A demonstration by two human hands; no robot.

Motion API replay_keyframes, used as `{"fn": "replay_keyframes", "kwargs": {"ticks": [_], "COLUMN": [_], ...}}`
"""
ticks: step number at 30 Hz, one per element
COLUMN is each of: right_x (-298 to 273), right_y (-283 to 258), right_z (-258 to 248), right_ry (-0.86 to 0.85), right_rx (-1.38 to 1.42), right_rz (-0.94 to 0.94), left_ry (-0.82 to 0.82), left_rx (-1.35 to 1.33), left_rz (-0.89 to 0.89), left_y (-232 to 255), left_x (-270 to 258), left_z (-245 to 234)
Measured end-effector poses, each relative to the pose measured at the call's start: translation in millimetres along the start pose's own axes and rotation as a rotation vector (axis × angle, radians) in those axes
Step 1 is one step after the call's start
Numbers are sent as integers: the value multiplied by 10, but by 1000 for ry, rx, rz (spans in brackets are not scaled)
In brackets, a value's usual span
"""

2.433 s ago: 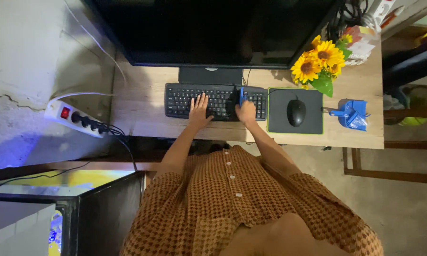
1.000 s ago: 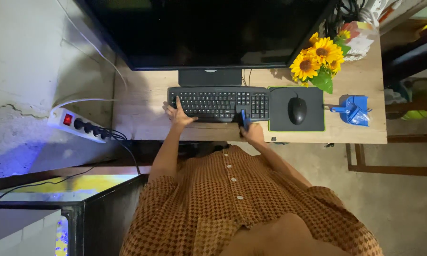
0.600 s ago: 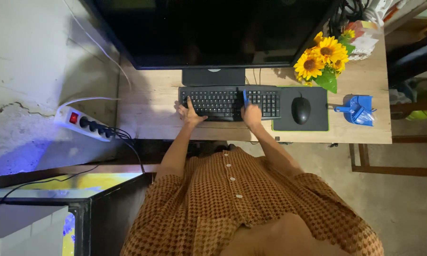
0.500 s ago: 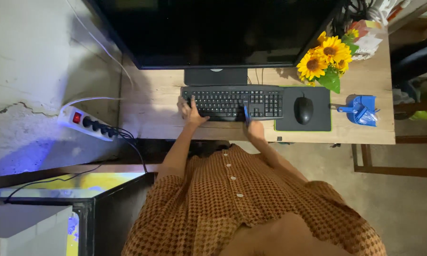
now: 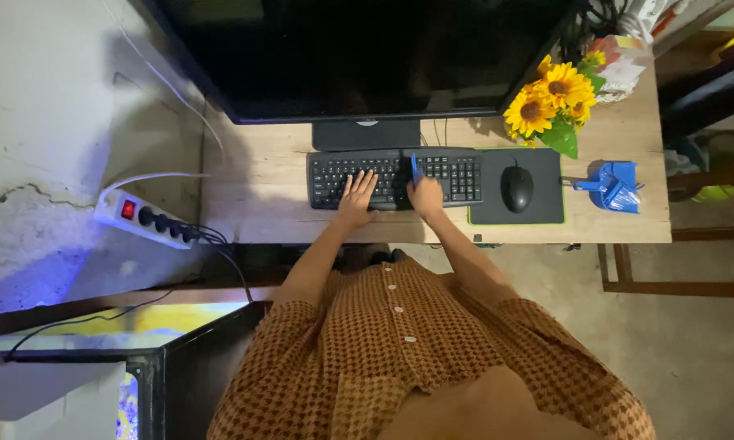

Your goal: Cleaning a computer keyboard using a small handheld brush

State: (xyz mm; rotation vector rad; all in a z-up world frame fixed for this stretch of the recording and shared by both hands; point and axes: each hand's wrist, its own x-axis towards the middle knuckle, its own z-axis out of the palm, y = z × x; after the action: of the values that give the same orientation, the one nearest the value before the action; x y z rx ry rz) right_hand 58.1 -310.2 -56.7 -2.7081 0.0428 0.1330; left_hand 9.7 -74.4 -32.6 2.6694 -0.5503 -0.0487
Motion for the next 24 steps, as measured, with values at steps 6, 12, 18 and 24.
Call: {"fn": "replay_keyframes", "kwargs": {"ticks": [6, 12, 18, 24], "right_x": [-1076, -133, 53, -958], "right_y": [99, -337, -191, 336], "right_z": [-71, -418, 9, 625], "right_ry": [-118, 6, -25, 700], "right_rx": [-5, 103, 48, -604], "right_rz": [22, -36, -4, -531], "left_ry": [42, -74, -101, -108], "left_rx": [49, 15, 25, 38], "left_rz": [-34, -104, -97, -108], "left_y": [-82, 78, 63, 33], "left_x": [-105, -87, -73, -34], "left_z": [95, -7, -53, 12]}}
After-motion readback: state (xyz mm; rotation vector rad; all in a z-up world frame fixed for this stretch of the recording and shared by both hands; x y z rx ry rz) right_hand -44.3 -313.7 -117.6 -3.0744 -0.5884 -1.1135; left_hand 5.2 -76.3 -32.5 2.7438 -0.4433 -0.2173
